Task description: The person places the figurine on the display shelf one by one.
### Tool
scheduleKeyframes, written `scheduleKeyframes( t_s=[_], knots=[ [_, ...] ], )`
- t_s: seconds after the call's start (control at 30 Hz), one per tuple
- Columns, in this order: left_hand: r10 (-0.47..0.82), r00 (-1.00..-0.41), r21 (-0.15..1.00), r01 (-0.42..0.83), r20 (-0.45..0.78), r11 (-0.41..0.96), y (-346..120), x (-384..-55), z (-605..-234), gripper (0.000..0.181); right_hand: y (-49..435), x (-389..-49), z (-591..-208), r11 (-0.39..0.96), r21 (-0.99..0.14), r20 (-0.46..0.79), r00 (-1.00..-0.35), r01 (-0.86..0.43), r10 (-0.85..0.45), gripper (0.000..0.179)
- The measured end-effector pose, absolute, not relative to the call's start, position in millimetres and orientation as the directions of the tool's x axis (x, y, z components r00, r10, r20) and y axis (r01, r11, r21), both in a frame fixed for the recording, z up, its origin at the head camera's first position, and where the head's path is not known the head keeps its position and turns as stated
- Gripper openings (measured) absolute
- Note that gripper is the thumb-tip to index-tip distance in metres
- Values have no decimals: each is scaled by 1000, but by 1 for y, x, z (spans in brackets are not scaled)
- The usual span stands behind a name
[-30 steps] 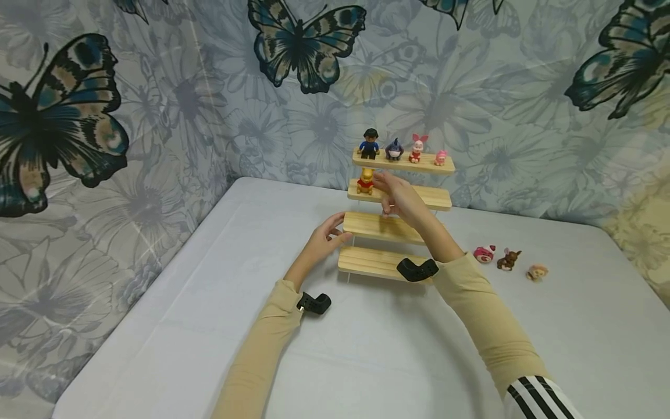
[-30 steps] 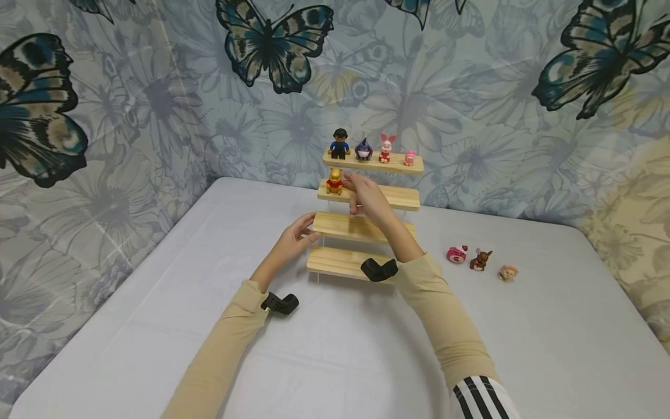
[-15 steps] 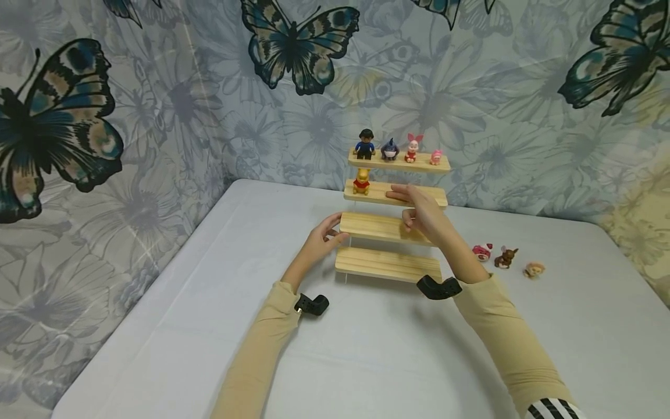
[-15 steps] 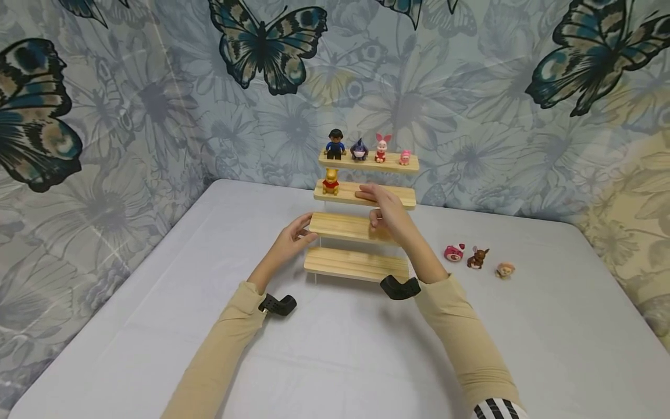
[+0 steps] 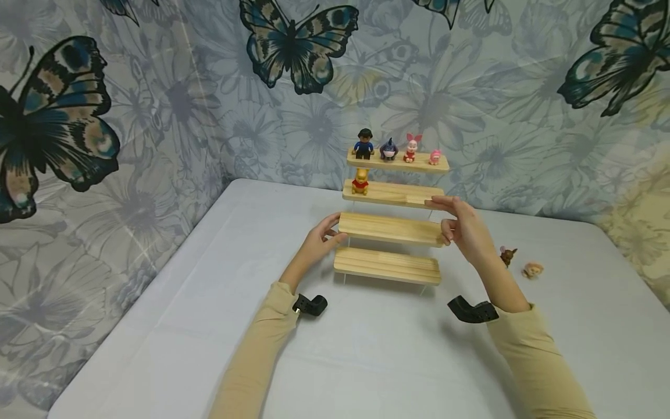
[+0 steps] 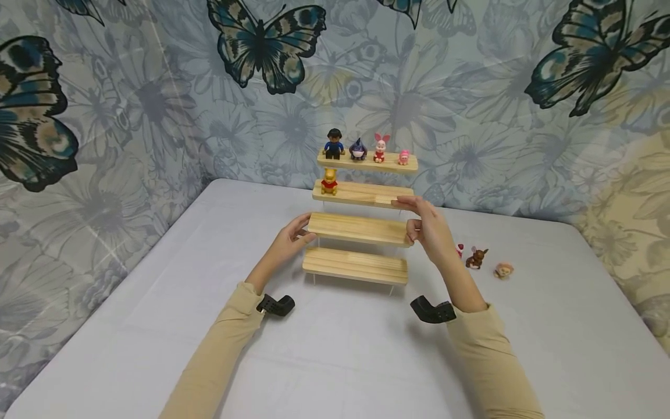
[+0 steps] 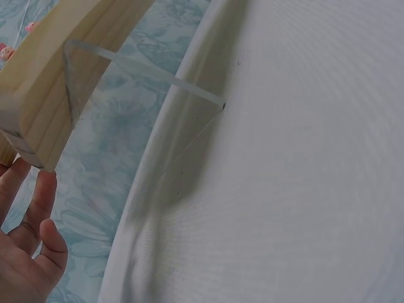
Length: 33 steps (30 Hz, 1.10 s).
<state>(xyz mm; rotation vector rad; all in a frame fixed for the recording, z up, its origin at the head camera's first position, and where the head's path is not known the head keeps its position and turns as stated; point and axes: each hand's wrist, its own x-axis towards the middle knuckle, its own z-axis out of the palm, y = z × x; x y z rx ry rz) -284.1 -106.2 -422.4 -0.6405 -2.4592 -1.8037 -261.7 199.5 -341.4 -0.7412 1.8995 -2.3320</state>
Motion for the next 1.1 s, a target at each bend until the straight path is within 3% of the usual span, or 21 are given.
scheduleKeyframes(
  t_s=[0.33, 0.53, 0.8, 0.93, 1.1],
  knots=[
    [336, -907, 908, 344, 254, 241, -107, -263, -394, 54, 247, -258, -350, -233, -954, 240, -949, -192, -205, 38],
    [327, -907, 910, 346, 264, 226, -109, -277, -411, 55, 267, -258, -355, -251, -962, 134, -986, -106, -97, 36],
    [323, -905, 907, 357, 277, 224, -109, -284, -426, 58, 288, -259, -373, -242, -970, 19, -999, -7, -48, 15],
    [323, -904, 906, 361, 281, 222, -109, -285, -425, 56, 298, -261, -382, -79, -996, -35, -997, 40, -66, 13],
    [329, -900, 907, 365, 286, 209, -108, -286, -425, 57, 306, -264, -390, 245, -968, -80, -993, 55, -92, 40]
  ],
)
